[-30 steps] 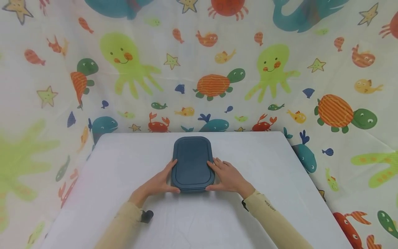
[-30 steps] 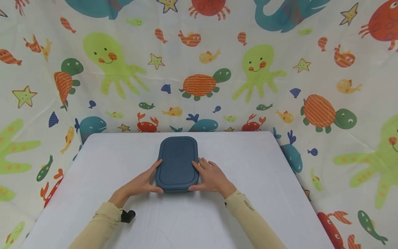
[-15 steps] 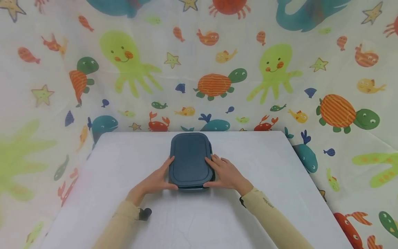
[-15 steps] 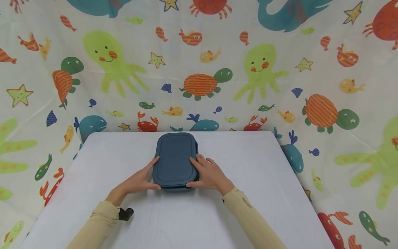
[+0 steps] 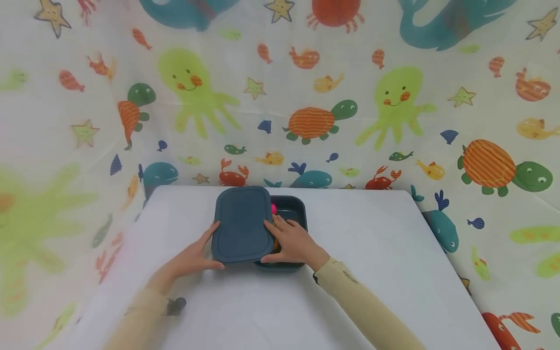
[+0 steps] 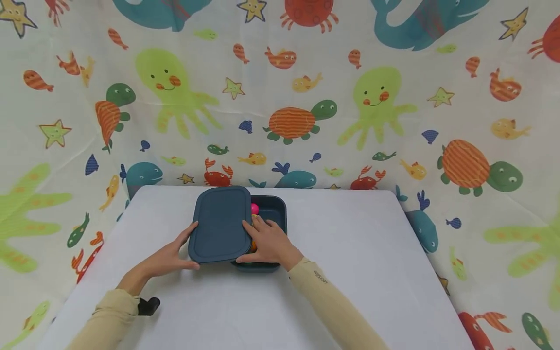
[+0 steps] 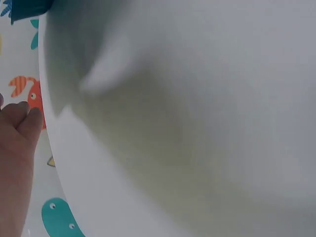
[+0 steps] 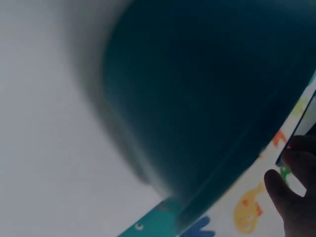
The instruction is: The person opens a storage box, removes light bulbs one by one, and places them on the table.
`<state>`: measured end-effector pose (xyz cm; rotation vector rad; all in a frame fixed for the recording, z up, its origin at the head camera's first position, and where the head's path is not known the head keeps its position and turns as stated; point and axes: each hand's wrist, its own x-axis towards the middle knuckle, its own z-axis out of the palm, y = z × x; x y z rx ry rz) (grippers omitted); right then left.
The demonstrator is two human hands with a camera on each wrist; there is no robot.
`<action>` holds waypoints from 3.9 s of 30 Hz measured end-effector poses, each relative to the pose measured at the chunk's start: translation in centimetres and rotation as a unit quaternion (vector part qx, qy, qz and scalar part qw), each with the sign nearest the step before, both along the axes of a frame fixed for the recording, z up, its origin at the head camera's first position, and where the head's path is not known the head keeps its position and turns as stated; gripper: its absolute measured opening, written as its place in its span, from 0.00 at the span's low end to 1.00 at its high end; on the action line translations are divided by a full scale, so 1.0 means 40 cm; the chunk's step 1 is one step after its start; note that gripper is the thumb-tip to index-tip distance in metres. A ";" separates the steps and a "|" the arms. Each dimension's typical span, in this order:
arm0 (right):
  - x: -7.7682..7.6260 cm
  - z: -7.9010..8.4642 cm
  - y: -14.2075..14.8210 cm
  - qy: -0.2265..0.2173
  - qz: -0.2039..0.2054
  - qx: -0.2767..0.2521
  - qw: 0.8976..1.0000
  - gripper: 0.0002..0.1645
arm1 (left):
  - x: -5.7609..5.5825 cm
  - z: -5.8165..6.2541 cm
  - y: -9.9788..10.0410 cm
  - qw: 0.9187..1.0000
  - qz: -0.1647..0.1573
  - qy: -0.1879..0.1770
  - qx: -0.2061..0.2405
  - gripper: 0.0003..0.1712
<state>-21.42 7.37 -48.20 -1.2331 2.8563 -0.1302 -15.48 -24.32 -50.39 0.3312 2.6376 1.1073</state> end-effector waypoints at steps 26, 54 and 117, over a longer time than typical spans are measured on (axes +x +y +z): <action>0.053 -0.010 -0.219 0.038 0.012 0.119 0.992 0.63 | 0.074 -0.058 -0.179 0.997 0.004 0.029 -0.067 0.73; 0.082 -0.035 -0.259 0.050 0.028 0.181 0.982 0.57 | 0.094 -0.072 -0.198 0.993 -0.017 0.007 -0.116 0.72; -0.049 0.027 -0.048 -0.135 -0.093 -0.101 0.981 0.36 | -0.051 -0.014 0.170 0.996 -0.061 -0.006 0.064 0.66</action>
